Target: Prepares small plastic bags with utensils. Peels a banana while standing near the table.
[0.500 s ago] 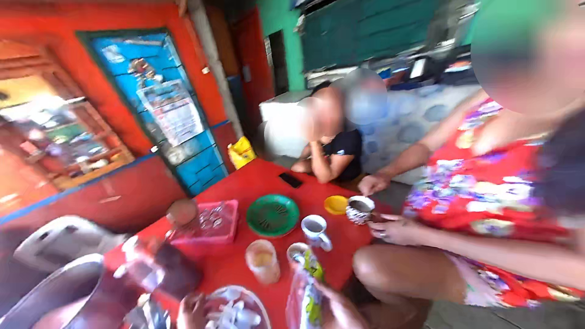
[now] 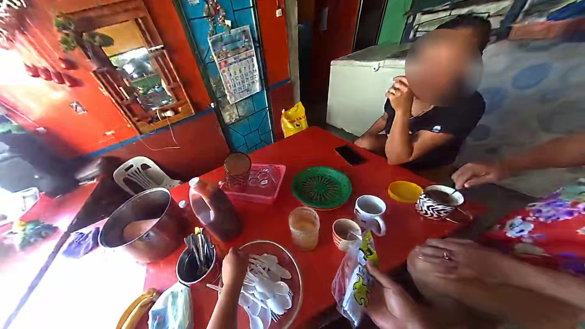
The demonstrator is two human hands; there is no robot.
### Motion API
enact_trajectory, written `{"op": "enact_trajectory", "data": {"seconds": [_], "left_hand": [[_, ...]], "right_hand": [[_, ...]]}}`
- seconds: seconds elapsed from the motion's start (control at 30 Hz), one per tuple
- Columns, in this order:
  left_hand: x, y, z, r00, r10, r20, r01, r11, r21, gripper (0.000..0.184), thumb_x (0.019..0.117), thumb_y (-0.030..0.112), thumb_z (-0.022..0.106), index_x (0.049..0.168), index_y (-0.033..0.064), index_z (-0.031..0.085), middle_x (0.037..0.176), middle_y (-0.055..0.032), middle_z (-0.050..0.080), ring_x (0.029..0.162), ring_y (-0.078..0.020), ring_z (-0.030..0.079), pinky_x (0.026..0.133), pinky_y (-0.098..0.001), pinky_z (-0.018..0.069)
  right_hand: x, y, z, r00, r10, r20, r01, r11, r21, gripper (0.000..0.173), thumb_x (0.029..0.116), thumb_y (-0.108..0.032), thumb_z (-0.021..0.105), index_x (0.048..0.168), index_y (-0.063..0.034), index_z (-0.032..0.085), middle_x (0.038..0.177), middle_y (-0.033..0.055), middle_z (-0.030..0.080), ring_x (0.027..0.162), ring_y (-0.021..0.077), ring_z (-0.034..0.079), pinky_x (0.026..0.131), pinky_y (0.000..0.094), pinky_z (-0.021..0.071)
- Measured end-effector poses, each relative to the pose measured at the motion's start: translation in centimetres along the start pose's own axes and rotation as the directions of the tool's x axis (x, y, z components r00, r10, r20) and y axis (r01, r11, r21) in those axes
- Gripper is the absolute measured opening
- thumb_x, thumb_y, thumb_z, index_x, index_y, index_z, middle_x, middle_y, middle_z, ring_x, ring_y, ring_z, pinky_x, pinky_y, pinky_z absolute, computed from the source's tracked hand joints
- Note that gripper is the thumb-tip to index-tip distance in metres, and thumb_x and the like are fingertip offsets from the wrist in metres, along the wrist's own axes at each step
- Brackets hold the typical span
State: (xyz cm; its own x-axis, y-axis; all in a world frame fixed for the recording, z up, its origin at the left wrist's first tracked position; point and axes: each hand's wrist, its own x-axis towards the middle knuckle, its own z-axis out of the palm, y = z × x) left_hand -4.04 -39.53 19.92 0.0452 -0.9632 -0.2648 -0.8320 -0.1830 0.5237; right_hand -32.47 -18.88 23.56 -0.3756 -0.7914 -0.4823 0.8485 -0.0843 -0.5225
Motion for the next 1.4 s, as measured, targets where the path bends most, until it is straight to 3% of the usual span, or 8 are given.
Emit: {"op": "enact_trajectory", "data": {"seconds": [0.2,0.33,0.43,0.6,0.77,1.07,1.23,1.4], "left_hand": [[0.9,0.9,0.7,0.972,0.136,0.193,-0.184,0.949,0.255,0.030,0.1003,0.024,0.058,0.122,0.0092,0.072,0.122,-0.0152,0.072,0.120,-0.0328,0.066,0.103,-0.0561,0.0505],[1.6,1.0,2.4,0.905,0.194,0.378,-0.350,0.845,0.404,0.034,0.0996,0.026,0.059,0.131,0.0196,0.070,0.141,-0.0122,0.062,0.128,-0.0345,0.061,0.104,-0.0617,0.0485],[1.7,1.5,3.2,0.905,0.153,0.397,-0.355,0.786,0.506,0.033,0.0972,0.023,0.061,0.128,0.0175,0.071,0.145,-0.0143,0.058,0.125,-0.0394,0.061,0.097,-0.0655,0.0510],[1.6,2.6,1.6,0.875,0.313,0.369,-0.467,0.748,0.471,0.032,0.0952,0.026,0.063,0.123,0.0115,0.071,0.140,-0.0134,0.061,0.131,-0.0350,0.056,0.107,-0.0597,0.0441],[1.2,2.8,-0.4,0.737,0.533,0.416,-0.668,0.667,0.330,0.025,0.0950,0.023,0.061,0.115,0.0118,0.071,0.127,-0.0079,0.068,0.130,-0.0283,0.056,0.110,-0.0598,0.0359],[-1.6,3.7,-0.8,0.559,0.425,0.712,-0.774,0.575,0.264,0.021,0.1010,0.022,0.061,0.115,0.0172,0.076,0.125,-0.0133,0.068,0.126,-0.0349,0.058,0.111,-0.0692,0.0303],[-2.7,3.5,1.4,0.568,0.378,0.731,-0.781,0.527,0.335,0.042,0.0929,0.008,0.065,0.132,0.0234,0.068,0.152,-0.0081,0.053,0.142,-0.0395,0.044,0.111,-0.0746,0.0268],[-3.1,3.8,2.9,0.608,0.316,0.729,-0.764,0.484,0.427,0.031,0.0992,0.003,0.052,0.122,0.0111,0.071,0.153,-0.0118,0.050,0.144,-0.0410,0.041,0.115,-0.0740,0.0203]], "right_hand": [[-0.1,-0.1,0.4,1.000,0.012,-0.013,-0.012,1.000,0.018,0.028,0.1105,-0.028,0.038,0.122,-0.0079,0.054,0.098,0.0128,0.070,0.085,0.0227,0.072,0.075,0.0429,0.0627],[0.0,0.0,0.3,1.000,0.024,0.008,-0.024,1.000,0.019,0.029,0.1105,-0.029,0.038,0.119,-0.0086,0.057,0.097,0.0122,0.071,0.085,0.0222,0.073,0.076,0.0426,0.0629],[0.2,0.0,0.3,1.000,0.016,-0.013,-0.016,0.999,0.033,0.028,0.1104,-0.028,0.039,0.120,-0.0080,0.055,0.098,0.0126,0.071,0.086,0.0228,0.073,0.076,0.0427,0.0632],[0.6,0.0,-0.2,1.000,0.013,-0.012,-0.013,0.999,0.039,0.032,0.1106,-0.029,0.036,0.117,-0.0061,0.058,0.097,0.0128,0.071,0.086,0.0219,0.073,0.076,0.0416,0.0632],[1.2,0.2,-0.1,0.999,0.030,-0.014,-0.029,0.998,0.056,0.032,0.1106,-0.029,0.037,0.116,-0.0066,0.058,0.098,0.0132,0.071,0.087,0.0226,0.073,0.076,0.0421,0.0633],[1.5,0.7,1.4,0.995,0.091,-0.033,-0.091,0.996,0.018,0.033,0.1106,-0.029,0.037,0.117,-0.0047,0.059,0.099,0.0142,0.071,0.088,0.0231,0.073,0.077,0.0421,0.0632],[1.6,1.1,1.4,0.994,0.112,-0.015,-0.112,0.994,0.005,0.033,0.1104,-0.029,0.036,0.118,-0.0051,0.057,0.099,0.0138,0.070,0.089,0.0224,0.073,0.078,0.0412,0.0630],[1.4,1.1,1.1,0.993,0.111,-0.026,-0.111,0.994,0.003,0.032,0.1104,-0.029,0.038,0.120,-0.0045,0.056,0.101,0.0152,0.070,0.088,0.0233,0.073,0.078,0.0418,0.0633]]}}
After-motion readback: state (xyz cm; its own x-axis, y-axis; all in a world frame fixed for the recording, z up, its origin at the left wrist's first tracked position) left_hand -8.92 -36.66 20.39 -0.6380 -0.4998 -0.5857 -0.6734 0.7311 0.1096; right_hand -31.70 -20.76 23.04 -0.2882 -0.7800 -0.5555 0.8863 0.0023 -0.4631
